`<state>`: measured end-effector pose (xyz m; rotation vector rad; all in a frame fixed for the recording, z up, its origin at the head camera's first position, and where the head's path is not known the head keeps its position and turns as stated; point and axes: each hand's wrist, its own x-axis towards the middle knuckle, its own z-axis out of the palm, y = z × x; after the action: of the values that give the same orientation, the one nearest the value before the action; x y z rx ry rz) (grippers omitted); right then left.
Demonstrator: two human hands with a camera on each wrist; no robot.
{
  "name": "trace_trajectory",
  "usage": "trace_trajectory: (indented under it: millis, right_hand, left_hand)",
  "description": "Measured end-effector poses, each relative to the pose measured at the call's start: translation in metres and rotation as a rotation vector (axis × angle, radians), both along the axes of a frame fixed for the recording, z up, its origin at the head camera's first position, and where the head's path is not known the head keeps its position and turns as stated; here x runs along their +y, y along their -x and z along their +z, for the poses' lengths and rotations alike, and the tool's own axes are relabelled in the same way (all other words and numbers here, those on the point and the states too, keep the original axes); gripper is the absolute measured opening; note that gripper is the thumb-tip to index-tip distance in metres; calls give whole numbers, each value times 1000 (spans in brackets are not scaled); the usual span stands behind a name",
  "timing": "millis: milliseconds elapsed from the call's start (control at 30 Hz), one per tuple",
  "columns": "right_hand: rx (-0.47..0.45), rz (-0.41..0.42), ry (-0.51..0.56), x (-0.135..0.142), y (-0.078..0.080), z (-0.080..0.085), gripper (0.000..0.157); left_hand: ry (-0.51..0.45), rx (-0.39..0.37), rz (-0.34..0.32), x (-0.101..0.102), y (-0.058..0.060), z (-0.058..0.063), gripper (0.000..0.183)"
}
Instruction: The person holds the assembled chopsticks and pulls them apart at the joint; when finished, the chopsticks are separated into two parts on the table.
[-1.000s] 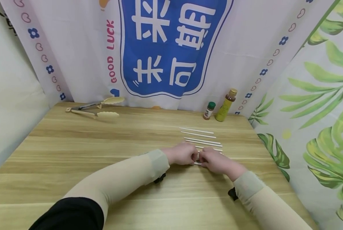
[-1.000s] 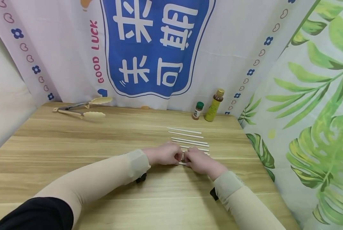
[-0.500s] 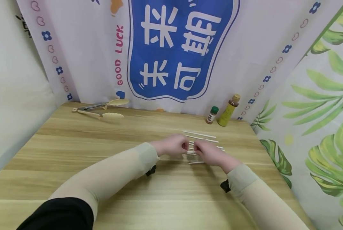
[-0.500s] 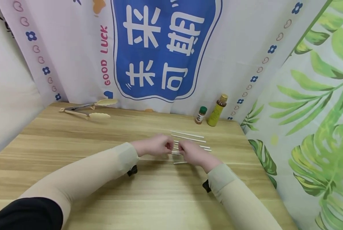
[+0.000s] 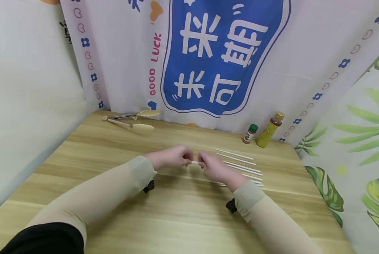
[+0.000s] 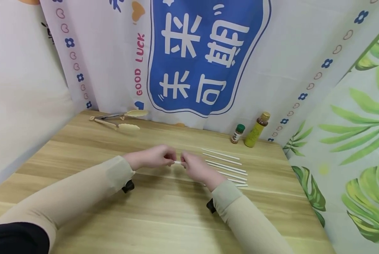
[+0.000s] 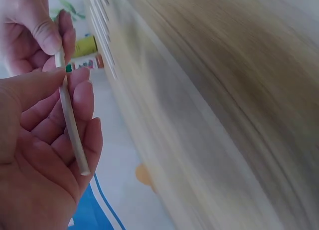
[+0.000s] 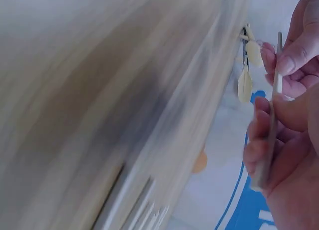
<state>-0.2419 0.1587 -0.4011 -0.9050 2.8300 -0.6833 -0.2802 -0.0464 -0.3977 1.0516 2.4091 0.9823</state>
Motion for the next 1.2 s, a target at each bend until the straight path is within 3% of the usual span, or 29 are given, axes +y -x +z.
trace_trajectory:
  millis: [300,433,633,867,967,1100,1200]
  right_hand:
    - [57,0,46,-16,6,-5,3]
    - [87,21,70,-17,7,-4,9]
    - [119,55,139,-17,4,1,20]
    - [96,97,150,-16,5,5,23]
    - [45,99,151,-10,7,5,29]
    - [-28,55,139,-3,11,3,38]
    - [-40,2,114,-5,14,0,29]
  left_hand:
    - [-19,59,5,-10,3,-4,16]
    - [1,107,0,-12,-1,-1,19]
    - [-4,90,10,-17,-5,6,22]
    - [-50,87,1,-22,-2,6,21]
    - [-102,28,13,-30,1,3,20]
    - [-124,-11,48,-41,7,2,20]
    - [-83,30,55,-46,12,0,20]
